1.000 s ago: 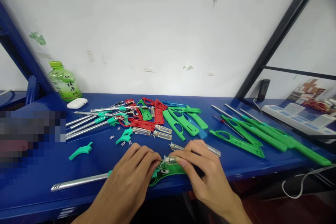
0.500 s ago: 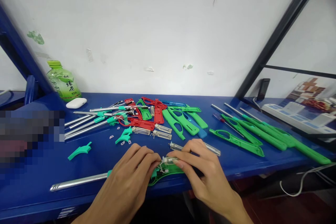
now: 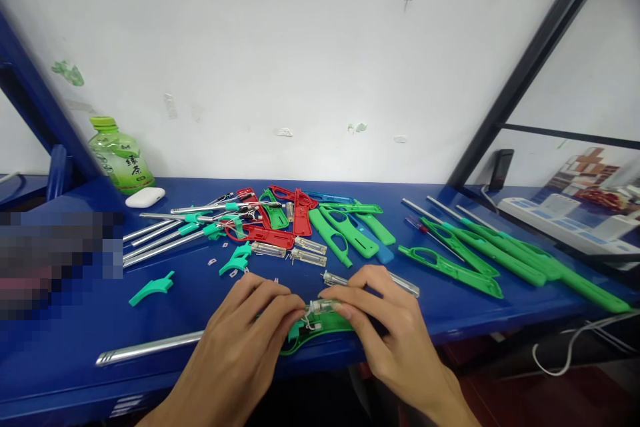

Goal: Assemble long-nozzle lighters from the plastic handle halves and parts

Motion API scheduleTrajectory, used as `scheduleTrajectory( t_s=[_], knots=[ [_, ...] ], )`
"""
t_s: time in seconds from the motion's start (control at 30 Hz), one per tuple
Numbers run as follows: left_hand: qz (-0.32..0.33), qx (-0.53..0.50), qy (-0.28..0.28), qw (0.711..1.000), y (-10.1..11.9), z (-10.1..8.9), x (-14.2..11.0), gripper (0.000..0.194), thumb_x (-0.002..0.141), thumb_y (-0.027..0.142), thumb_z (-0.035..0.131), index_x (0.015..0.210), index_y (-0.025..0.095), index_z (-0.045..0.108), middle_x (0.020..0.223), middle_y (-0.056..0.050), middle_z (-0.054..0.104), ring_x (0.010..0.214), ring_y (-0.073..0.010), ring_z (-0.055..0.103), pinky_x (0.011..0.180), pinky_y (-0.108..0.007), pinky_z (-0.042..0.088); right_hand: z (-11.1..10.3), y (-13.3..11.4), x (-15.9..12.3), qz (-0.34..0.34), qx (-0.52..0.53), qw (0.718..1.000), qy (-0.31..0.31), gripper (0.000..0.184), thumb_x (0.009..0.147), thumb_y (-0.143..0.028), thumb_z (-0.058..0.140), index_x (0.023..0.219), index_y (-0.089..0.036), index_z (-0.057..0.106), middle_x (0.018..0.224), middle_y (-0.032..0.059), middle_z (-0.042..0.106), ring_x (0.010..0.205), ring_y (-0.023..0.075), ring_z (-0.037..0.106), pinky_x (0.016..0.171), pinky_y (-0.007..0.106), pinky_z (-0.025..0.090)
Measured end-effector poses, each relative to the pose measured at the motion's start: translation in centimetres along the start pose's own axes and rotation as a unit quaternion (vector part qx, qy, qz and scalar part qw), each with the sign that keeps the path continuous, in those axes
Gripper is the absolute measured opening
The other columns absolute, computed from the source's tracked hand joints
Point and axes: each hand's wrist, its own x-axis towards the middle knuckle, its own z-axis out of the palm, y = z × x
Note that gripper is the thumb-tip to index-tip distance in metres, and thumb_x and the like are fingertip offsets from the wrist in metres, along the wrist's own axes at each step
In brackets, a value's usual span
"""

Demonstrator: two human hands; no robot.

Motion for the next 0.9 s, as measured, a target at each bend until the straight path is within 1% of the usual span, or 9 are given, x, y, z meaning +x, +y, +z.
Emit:
scheduleTrajectory(
  t_s=[0.13,0.27,0.4,0.53,0.67,0.9],
  knots=[
    [-0.006,-0.016,0.009,1.000,0.11,0.00,0.00,0.018,0.113,0.007,0.050,0.111,0.019,0.063,0.099,0.001,0.072,0.091,-0.0146,0.058,0.089,-0.029,0.049,-0.02,-0.07,0.04,-0.008,0.002,1.000,-0.011,0.021,0.112,-0.020,0.060,0.116,-0.027,0.079,0.092,-0.0004,0.070,0.084,0.0155,0.067,0.078,0.031,0.054],
    [-0.006,-0.018,0.009,1.000,0.08,0.01,0.24,0.019,0.112,0.006,0.051,0.110,0.019,0.064,0.098,0.001,0.072,0.090,-0.0146,0.057,0.088,-0.029,0.049,0.03,-0.05,0.02,-0.009,0.004,1.000,-0.013,0.022,0.114,-0.022,0.058,0.116,-0.027,0.079,0.091,-0.0002,0.069,0.083,0.0158,0.067,0.079,0.032,0.053],
    [0.001,-0.015,0.001,1.000,0.11,0.01,0.33,0.020,0.114,0.008,0.049,0.117,0.019,0.065,0.102,0.000,0.073,0.094,-0.0152,0.059,0.089,-0.031,0.050,0.05,0.07,-0.06,0.017,0.017,1.000,-0.010,0.023,0.113,-0.021,0.057,0.117,-0.027,0.079,0.094,0.0006,0.074,0.086,0.0173,0.071,0.079,0.034,0.054],
    [-0.016,-0.041,-0.010,0.999,0.16,0.07,0.18,0.015,0.112,0.010,0.054,0.119,0.020,0.064,0.104,0.000,0.073,0.096,-0.0163,0.058,0.090,-0.032,0.049,0.04,0.08,-0.09,0.037,0.025,0.999,-0.010,0.025,0.112,-0.020,0.057,0.117,-0.027,0.080,0.095,0.0008,0.076,0.086,0.0180,0.071,0.079,0.035,0.054],
    [0.002,-0.028,-0.012,1.000,0.11,0.03,0.15,0.014,0.112,0.008,0.055,0.116,0.019,0.063,0.102,0.001,0.074,0.093,-0.0159,0.059,0.089,-0.033,0.048,0.10,0.08,-0.08,0.028,0.032,0.999,-0.008,0.025,0.112,-0.018,0.058,0.117,-0.027,0.080,0.094,-0.0007,0.077,0.083,0.0170,0.070,0.080,0.034,0.052],
    [0.004,-0.019,-0.012,1.000,0.09,0.07,0.10,0.013,0.111,0.009,0.057,0.115,0.019,0.063,0.103,0.002,0.074,0.094,-0.0156,0.058,0.088,-0.033,0.048,0.29,0.24,0.01,0.009,0.020,1.000,0.007,0.021,0.111,-0.016,0.062,0.117,-0.027,0.078,0.094,-0.0040,0.076,0.082,0.0138,0.068,0.081,0.031,0.050]
  ],
)
